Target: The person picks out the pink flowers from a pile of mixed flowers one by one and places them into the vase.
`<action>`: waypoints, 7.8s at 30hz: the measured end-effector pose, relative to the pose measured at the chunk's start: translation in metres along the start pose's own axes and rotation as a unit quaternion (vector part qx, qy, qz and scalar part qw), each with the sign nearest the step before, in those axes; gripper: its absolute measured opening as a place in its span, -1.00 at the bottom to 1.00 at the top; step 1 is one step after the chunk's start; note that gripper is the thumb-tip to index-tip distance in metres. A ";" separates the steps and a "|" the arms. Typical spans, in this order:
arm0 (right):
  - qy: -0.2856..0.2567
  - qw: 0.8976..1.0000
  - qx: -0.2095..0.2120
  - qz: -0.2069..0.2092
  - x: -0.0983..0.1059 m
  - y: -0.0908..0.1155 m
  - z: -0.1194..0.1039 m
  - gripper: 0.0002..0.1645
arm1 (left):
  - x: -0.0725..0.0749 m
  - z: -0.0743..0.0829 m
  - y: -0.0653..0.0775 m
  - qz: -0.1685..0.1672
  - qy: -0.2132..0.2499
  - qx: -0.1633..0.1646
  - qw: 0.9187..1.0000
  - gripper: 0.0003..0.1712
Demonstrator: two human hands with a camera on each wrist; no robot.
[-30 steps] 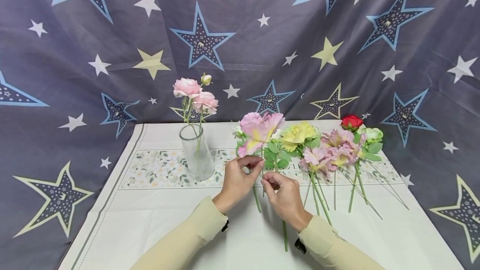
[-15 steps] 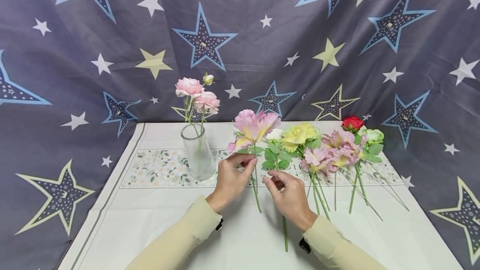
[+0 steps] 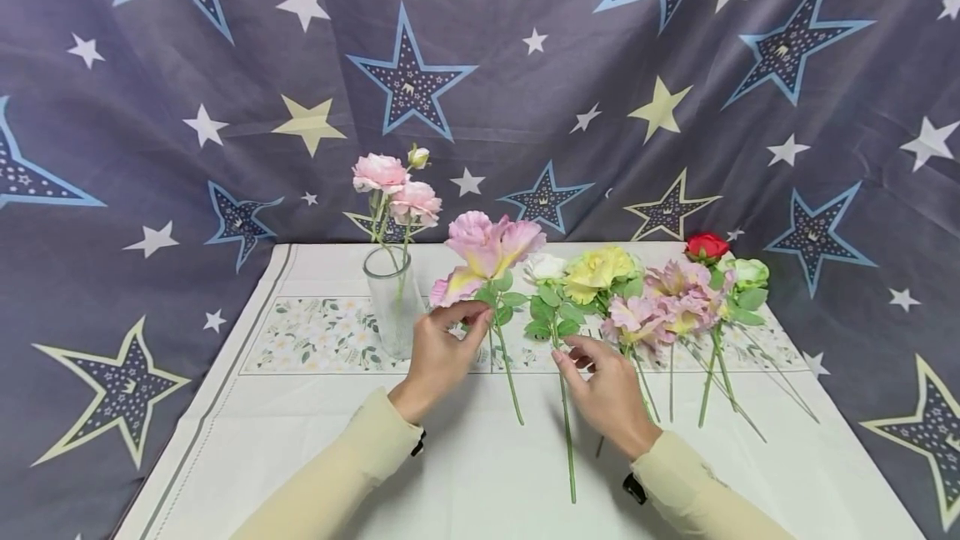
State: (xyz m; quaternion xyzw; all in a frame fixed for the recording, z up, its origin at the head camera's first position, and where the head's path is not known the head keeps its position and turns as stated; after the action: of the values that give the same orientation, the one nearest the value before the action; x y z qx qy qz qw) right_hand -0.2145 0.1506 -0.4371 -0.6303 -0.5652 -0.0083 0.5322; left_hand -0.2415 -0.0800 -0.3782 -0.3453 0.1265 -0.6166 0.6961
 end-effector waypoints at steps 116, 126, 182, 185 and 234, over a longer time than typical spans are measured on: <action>0.046 0.999 -0.010 -0.006 0.011 0.005 0.022 -0.65 | 0.122 -0.040 -0.060 0.133 -0.160 0.011 0.978 -0.96; 0.045 0.999 -0.003 -0.004 0.011 0.005 0.022 -0.65 | 0.117 -0.041 -0.057 0.111 -0.218 0.027 0.969 -0.90; 0.066 0.998 -0.013 -0.004 0.021 0.006 0.033 -0.67 | 0.081 -0.080 0.031 0.046 -0.237 0.204 0.949 -0.57; 0.068 0.998 -0.017 -0.006 0.022 0.006 0.034 -0.68 | 0.072 -0.079 0.032 0.026 -0.234 0.197 0.952 -0.61; 0.158 0.956 -0.163 -0.185 0.032 0.034 0.077 -0.56 | 0.011 -0.078 0.052 -0.105 -0.275 0.156 0.943 -0.42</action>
State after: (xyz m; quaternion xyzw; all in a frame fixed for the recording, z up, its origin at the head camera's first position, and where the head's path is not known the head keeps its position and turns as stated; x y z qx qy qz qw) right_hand -0.2238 0.2325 -0.4731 -0.5830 -0.5716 -0.2984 0.4944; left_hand -0.2463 -0.1152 -0.4652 -0.3997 -0.2045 -0.5791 0.6805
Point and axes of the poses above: each hand's wrist, its own y-axis away from the middle knuckle, its own x-axis out of the back of the hand, z = x × y, the point moved 7 cm from there along -y, towards the middle knuckle, and after that the axes turned 11 degrees about x, right-handed, at the moved point
